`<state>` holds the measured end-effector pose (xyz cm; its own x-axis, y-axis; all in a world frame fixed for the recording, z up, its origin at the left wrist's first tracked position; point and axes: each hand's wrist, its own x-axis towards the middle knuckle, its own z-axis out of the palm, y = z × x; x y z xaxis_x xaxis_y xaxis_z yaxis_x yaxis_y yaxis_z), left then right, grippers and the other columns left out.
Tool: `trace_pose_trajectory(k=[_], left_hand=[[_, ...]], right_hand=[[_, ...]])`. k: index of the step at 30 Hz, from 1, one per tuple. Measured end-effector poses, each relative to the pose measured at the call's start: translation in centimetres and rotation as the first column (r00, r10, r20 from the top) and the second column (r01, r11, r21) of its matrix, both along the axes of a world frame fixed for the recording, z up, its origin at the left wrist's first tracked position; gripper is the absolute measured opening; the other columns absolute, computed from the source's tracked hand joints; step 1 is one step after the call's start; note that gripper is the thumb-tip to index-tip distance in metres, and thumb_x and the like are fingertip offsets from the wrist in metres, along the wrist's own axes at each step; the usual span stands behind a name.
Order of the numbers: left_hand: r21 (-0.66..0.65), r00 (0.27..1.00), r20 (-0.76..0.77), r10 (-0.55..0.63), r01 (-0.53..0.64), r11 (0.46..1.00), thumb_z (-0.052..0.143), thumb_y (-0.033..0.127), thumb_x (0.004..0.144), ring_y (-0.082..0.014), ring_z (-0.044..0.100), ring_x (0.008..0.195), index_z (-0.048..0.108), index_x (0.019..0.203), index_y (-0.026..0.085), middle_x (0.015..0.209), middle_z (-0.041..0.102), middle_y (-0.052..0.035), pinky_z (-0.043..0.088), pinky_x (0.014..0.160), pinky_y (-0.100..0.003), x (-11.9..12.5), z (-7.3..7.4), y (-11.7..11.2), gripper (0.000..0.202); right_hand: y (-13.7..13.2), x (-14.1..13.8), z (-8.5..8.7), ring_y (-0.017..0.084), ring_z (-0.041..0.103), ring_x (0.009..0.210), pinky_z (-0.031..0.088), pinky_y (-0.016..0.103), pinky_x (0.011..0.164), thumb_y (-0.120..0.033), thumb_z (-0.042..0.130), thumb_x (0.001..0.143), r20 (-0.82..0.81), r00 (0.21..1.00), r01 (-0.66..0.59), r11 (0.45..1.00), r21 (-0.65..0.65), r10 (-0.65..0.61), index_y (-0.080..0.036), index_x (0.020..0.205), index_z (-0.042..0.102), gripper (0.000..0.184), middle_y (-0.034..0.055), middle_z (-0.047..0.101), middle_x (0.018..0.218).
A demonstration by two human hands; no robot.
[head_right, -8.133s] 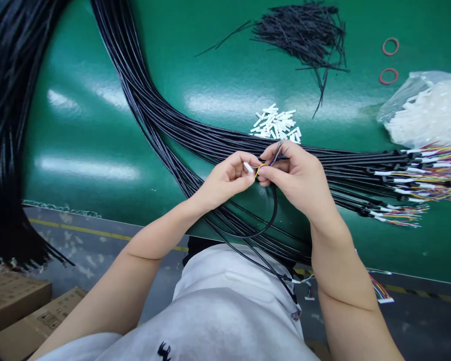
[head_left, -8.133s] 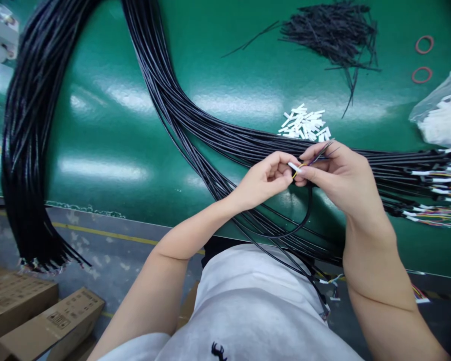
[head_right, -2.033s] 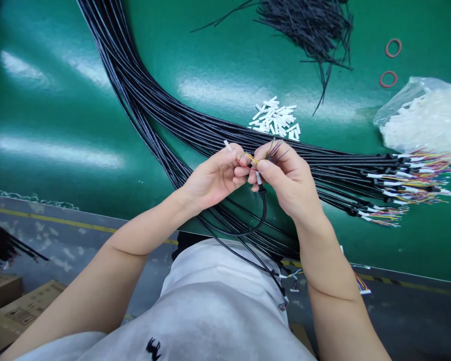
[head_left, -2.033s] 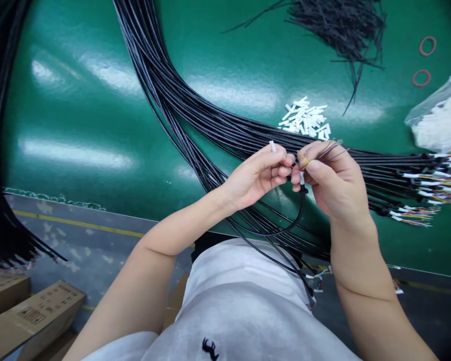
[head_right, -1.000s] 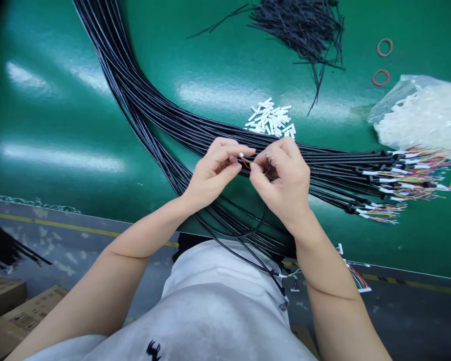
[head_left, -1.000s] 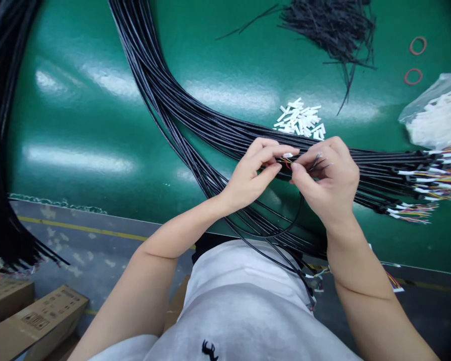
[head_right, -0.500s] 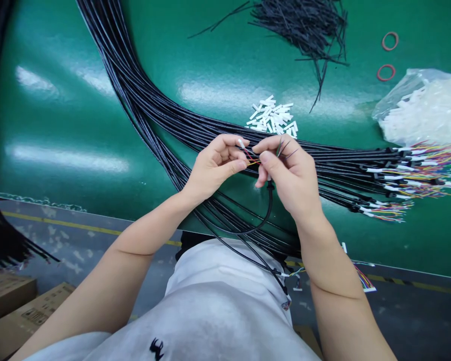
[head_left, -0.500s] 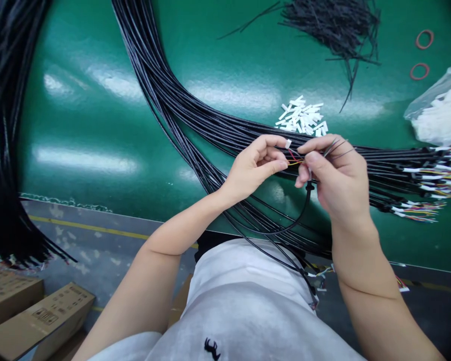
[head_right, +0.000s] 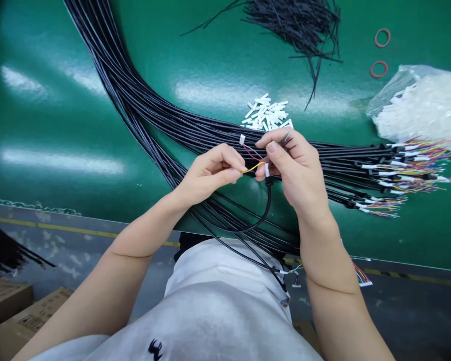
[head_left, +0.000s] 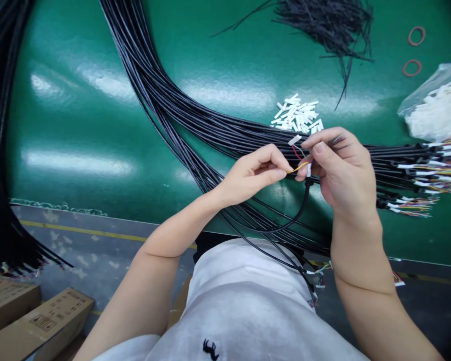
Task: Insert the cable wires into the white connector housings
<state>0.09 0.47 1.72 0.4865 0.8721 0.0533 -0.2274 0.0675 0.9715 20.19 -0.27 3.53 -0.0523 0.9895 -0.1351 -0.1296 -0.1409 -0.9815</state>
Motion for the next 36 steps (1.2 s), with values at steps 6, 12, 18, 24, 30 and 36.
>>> trace_pose_trajectory(k=[6, 12, 18, 24, 30, 36], left_hand=[[-0.076, 0.993, 0.008, 0.116, -0.115, 0.990, 0.083, 0.058, 0.087, -0.0065, 0.057, 0.068, 0.071, 0.088, 0.021, 0.084, 0.067, 0.0009, 0.051, 0.066, -0.023, 0.0, 0.4, -0.1, 0.039], [-0.134, 0.990, 0.048, 0.135, -0.127, 0.983, 0.090, 0.054, 0.080, -0.0053, 0.058, 0.065, 0.071, 0.089, 0.020, 0.078, 0.066, 0.0032, 0.053, 0.065, -0.021, 0.1, 0.4, -0.1, 0.041], [-0.328, 0.992, 0.110, 0.070, -0.030, 0.944, 0.090, 0.051, 0.082, -0.0035, 0.061, 0.062, 0.068, 0.087, 0.018, 0.074, 0.066, 0.0047, 0.053, 0.062, -0.018, -0.1, 0.7, 0.1, 0.040], [-0.394, 0.989, 0.150, -0.007, 0.066, 0.917, 0.089, 0.054, 0.081, -0.0043, 0.064, 0.066, 0.069, 0.091, 0.018, 0.077, 0.069, 0.0036, 0.054, 0.065, -0.017, -0.5, 0.7, 0.3, 0.042], [-0.323, 0.992, 0.077, -0.097, 0.117, 0.939, 0.092, 0.050, 0.079, -0.0048, 0.063, 0.071, 0.073, 0.088, 0.016, 0.080, 0.071, 0.0015, 0.053, 0.070, -0.019, -0.8, 0.2, 0.8, 0.040], [-0.174, 0.994, -0.058, -0.091, 0.079, 0.981, 0.090, 0.055, 0.078, -0.0085, 0.065, 0.084, 0.074, 0.087, 0.016, 0.088, 0.072, -0.0004, 0.054, 0.081, -0.023, -0.9, 0.4, 1.2, 0.043]], right_hand=[[-0.2, 0.1, 0.4, 0.010, 0.061, 0.065, 0.050, 0.025, 0.047, -0.033, 0.086, 0.090, 0.093, 0.987, -0.152, 0.952, 0.264, 0.132, -0.033, 0.093, 0.084, 0.004, -0.0004, 0.064, 0.094], [-0.8, -0.5, 0.9, 0.015, 0.057, 0.072, 0.045, 0.030, 0.056, -0.026, 0.084, 0.089, 0.452, 0.892, -0.177, 0.910, 0.376, -0.013, -0.031, 0.093, 0.082, 0.007, 0.0020, 0.063, 0.087], [-0.5, -0.4, 0.2, 0.015, 0.058, 0.071, 0.047, 0.031, 0.058, -0.017, 0.082, 0.088, 0.534, 0.844, -0.267, 0.836, 0.479, -0.037, -0.029, 0.094, 0.079, 0.014, 0.0010, 0.061, 0.086], [-0.6, -0.3, 0.6, 0.014, 0.059, 0.068, 0.043, 0.030, 0.050, -0.018, 0.081, 0.090, 0.415, 0.907, -0.250, 0.888, 0.386, 0.074, -0.030, 0.092, 0.080, 0.012, 0.0009, 0.061, 0.087], [-0.7, -0.4, 0.5, 0.012, 0.055, 0.066, 0.037, 0.030, 0.052, -0.020, 0.079, 0.092, 0.350, 0.937, -0.141, 0.924, 0.354, 0.009, -0.027, 0.085, 0.077, 0.010, -0.0010, 0.061, 0.083], [-0.9, -1.3, 0.3, 0.013, 0.048, 0.063, 0.037, 0.032, 0.059, -0.014, 0.073, 0.089, 0.445, 0.890, -0.106, 0.902, 0.419, -0.102, -0.026, 0.084, 0.072, 0.013, -0.0036, 0.052, 0.072]])
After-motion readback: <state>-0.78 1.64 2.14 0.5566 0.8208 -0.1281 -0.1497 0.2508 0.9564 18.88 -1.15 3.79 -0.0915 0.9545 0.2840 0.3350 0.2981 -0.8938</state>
